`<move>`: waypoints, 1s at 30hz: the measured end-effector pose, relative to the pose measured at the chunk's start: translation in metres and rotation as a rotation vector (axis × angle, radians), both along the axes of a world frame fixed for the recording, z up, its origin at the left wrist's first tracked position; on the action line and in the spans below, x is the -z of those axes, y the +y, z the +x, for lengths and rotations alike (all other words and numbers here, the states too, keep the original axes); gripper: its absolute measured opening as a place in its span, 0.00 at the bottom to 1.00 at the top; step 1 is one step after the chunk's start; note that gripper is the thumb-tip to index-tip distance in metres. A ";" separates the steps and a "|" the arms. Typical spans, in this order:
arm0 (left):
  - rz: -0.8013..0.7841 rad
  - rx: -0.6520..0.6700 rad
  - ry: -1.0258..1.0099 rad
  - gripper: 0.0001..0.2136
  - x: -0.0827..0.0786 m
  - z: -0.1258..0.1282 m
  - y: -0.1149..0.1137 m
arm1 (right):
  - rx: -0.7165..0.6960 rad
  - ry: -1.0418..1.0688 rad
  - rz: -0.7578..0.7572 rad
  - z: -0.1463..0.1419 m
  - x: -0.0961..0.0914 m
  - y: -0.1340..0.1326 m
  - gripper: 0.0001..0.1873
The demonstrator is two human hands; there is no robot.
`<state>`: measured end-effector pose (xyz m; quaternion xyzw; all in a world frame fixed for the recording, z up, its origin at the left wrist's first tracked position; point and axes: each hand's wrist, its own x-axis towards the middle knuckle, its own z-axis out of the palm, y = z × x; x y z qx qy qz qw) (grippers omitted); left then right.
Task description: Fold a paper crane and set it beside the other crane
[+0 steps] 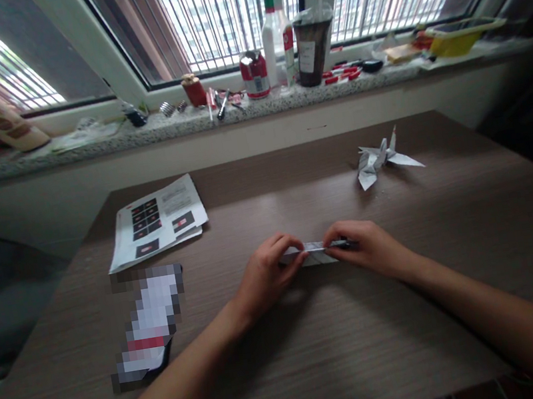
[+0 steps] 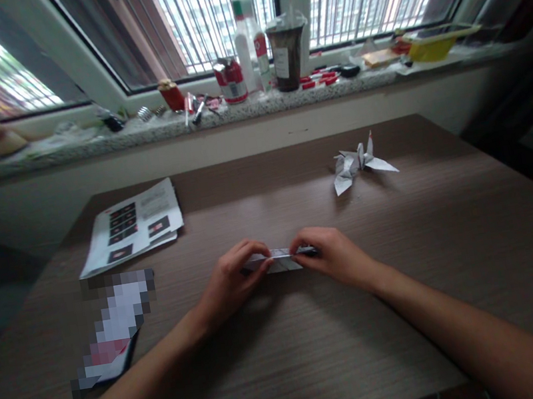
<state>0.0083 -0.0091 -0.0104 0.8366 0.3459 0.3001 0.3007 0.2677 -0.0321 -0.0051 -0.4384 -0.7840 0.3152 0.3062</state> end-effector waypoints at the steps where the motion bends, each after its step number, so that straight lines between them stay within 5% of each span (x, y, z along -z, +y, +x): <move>1: -0.013 -0.001 -0.018 0.03 -0.001 0.000 0.000 | 0.004 -0.002 0.007 0.000 -0.001 0.000 0.03; 16: -0.002 -0.060 -0.118 0.03 0.003 0.002 0.000 | 0.096 0.042 -0.040 -0.005 0.000 -0.004 0.06; 23: -0.154 -0.060 -0.186 0.04 -0.003 0.004 -0.005 | 0.015 0.014 -0.041 -0.007 -0.002 -0.002 0.08; 30: -0.361 -0.198 -0.263 0.11 -0.008 0.003 -0.001 | 0.125 0.060 -0.126 -0.005 -0.006 -0.002 0.09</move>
